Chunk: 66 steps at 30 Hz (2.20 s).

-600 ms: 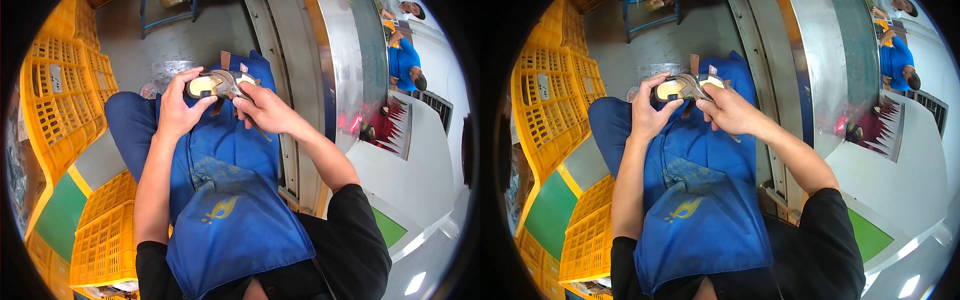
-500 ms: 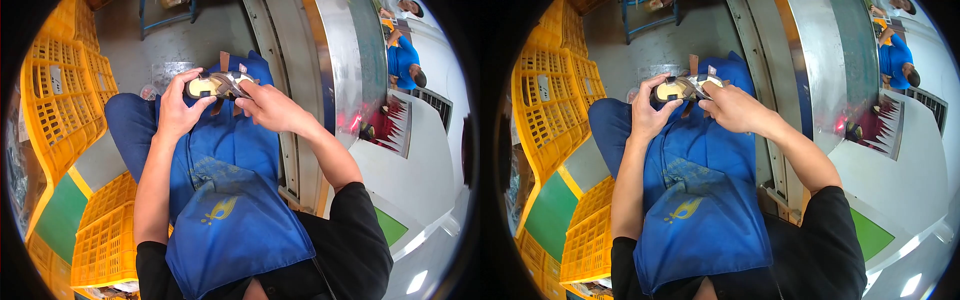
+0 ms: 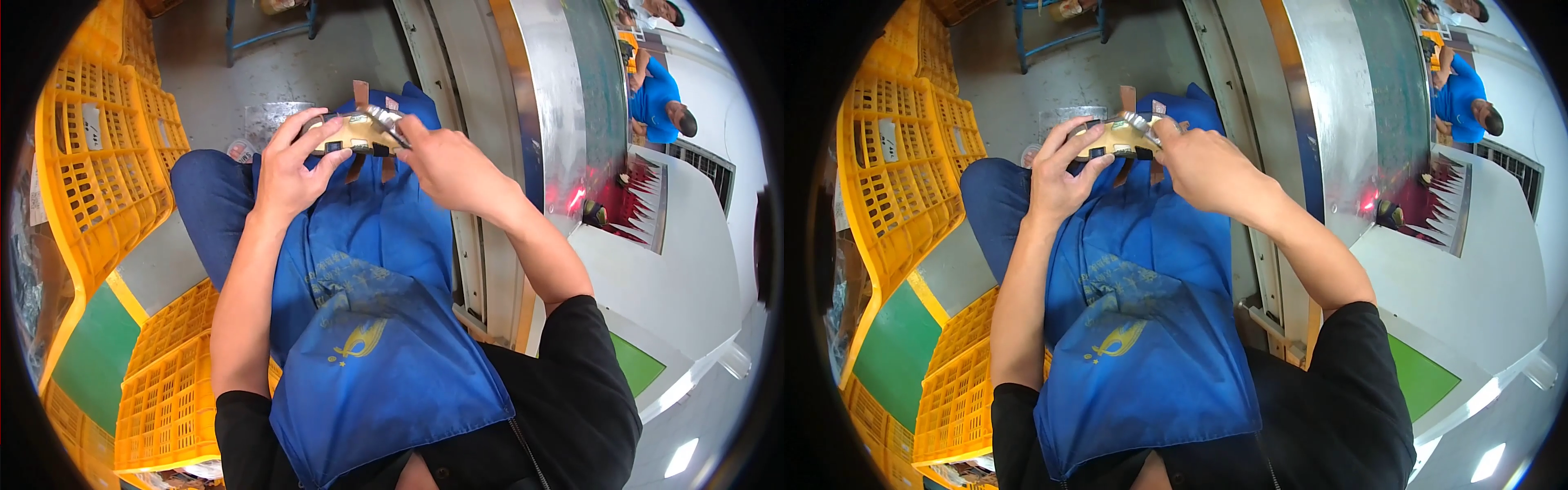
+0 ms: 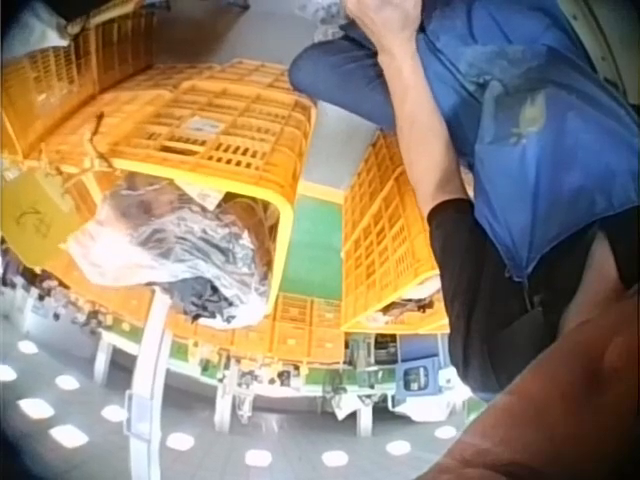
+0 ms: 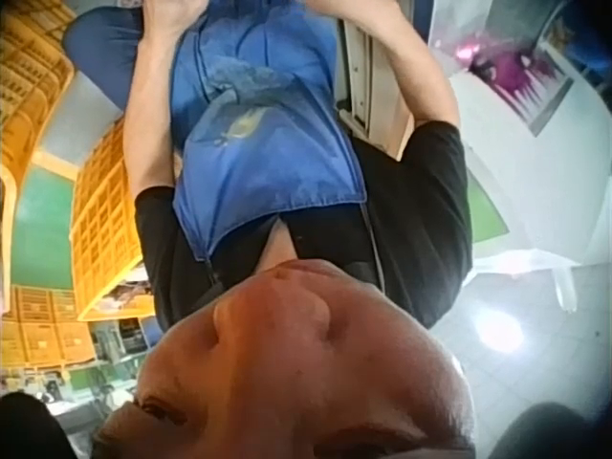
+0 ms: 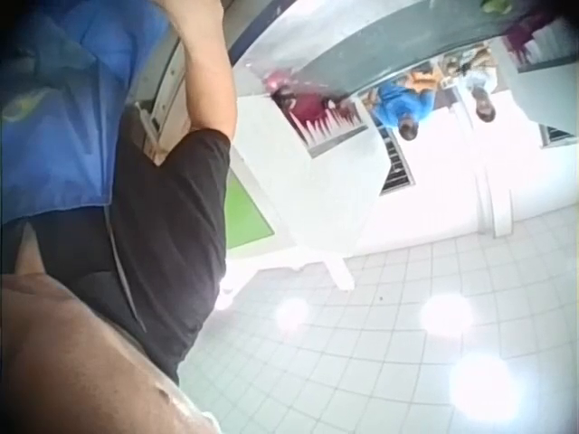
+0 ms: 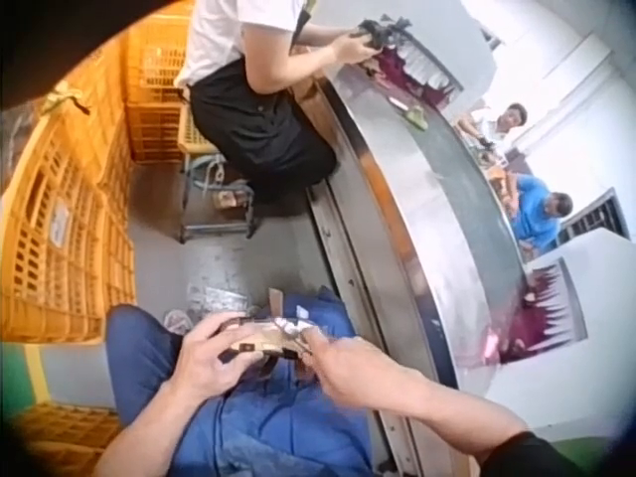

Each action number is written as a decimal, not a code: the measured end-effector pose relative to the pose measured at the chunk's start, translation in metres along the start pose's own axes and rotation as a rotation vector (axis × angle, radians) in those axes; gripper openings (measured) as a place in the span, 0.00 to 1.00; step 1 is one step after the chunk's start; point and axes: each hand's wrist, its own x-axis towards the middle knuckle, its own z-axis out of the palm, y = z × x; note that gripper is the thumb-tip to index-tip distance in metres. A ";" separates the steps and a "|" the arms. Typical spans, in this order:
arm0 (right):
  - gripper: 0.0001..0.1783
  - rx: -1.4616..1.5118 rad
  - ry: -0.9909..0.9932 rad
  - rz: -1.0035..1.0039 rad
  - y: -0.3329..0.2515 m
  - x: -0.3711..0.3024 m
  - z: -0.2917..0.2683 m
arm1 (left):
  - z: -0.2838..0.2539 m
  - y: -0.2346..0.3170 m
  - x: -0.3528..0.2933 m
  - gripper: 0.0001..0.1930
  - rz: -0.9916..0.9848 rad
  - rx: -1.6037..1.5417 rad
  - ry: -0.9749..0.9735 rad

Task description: Assembling shoe components by pulling and securing the upper material onto a last using pliers.

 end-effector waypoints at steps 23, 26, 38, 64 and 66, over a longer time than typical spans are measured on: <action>0.21 -0.169 0.817 0.629 0.151 -0.091 -0.063 | 0.008 0.047 0.016 0.41 0.061 0.439 -0.239; 0.20 -0.029 0.941 0.633 0.165 -0.097 -0.052 | 0.007 0.064 0.011 0.44 -0.026 0.533 -0.268; 0.11 0.324 1.089 -0.277 0.032 -0.064 0.002 | 0.015 0.124 0.002 0.25 -0.796 -1.133 0.304; 0.09 0.858 1.042 -0.229 0.025 -0.050 0.037 | 0.017 0.189 -0.021 0.29 -0.922 -1.251 0.103; 0.14 0.946 0.924 -0.179 0.037 -0.029 0.032 | 0.015 0.191 -0.022 0.30 -0.958 -1.276 0.064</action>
